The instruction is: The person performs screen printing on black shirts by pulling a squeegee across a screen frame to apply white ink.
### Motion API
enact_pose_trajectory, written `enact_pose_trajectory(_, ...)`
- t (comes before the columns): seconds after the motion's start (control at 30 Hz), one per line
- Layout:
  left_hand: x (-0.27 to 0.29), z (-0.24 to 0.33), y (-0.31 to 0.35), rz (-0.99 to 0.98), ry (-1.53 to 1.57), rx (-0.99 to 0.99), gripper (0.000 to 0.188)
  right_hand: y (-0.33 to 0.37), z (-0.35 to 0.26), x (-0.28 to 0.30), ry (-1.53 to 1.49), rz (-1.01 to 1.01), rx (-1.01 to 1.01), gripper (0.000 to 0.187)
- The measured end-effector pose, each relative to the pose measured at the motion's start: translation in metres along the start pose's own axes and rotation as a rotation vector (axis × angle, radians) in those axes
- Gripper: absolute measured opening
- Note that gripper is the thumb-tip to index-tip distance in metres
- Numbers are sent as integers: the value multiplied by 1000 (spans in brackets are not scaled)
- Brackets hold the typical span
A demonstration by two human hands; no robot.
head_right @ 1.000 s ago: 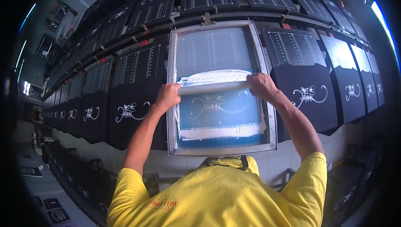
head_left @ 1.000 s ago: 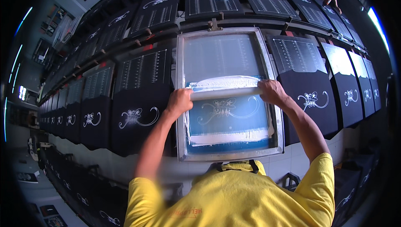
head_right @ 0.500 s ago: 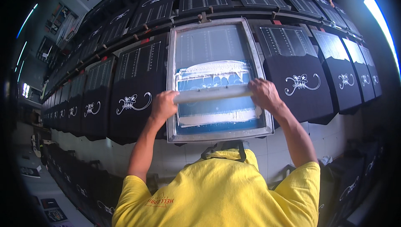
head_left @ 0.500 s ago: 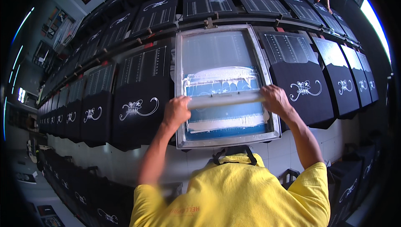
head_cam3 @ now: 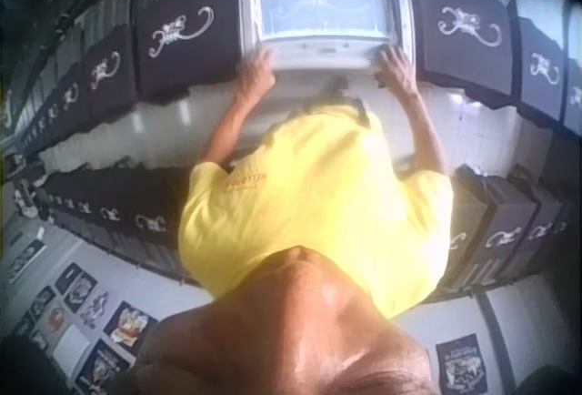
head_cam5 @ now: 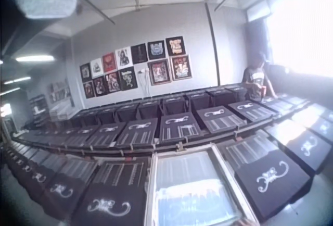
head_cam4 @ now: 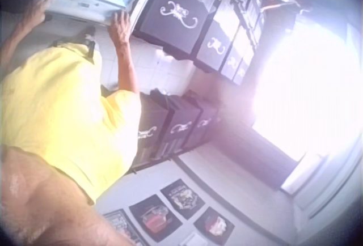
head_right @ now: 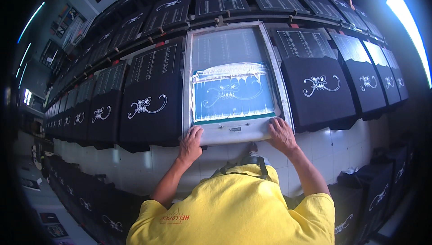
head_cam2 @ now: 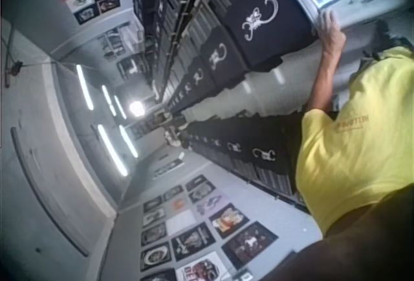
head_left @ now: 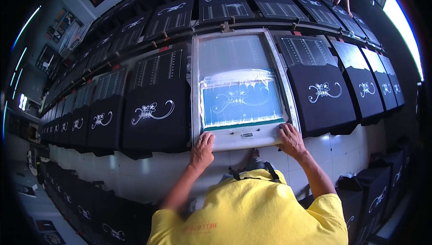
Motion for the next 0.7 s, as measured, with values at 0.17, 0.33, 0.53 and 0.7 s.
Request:
enact_pose_trajectory(0.17, -5, 10, 10, -89, -56, -20, 54, 16, -5, -7, -46, 14, -47, 82)
enact_pose_trajectory(0.33, 24, 19, 0, -160, 2, 20, 61, 19, 2, 3, -229, 33, -79, 70)
enact_pose_trajectory(0.53, -7, -58, 7, 129, 247, 390, 47, 19, 57, 33, -325, 435, -253, 38)
enact_pose_trajectory(0.7, -45, -103, 2, 93, 161, 705, 29, 27, 116, -4, -582, 470, -457, 38)
Point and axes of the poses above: each hand's wrist, its own y-axis away from the middle knuckle, its own x-axis out of the back of the hand, z = x × y, the point moved 6 cm from there along -y, towards the middle knuckle, and after that the axes turned 13 degrees about -y, right-handed, at the moved point
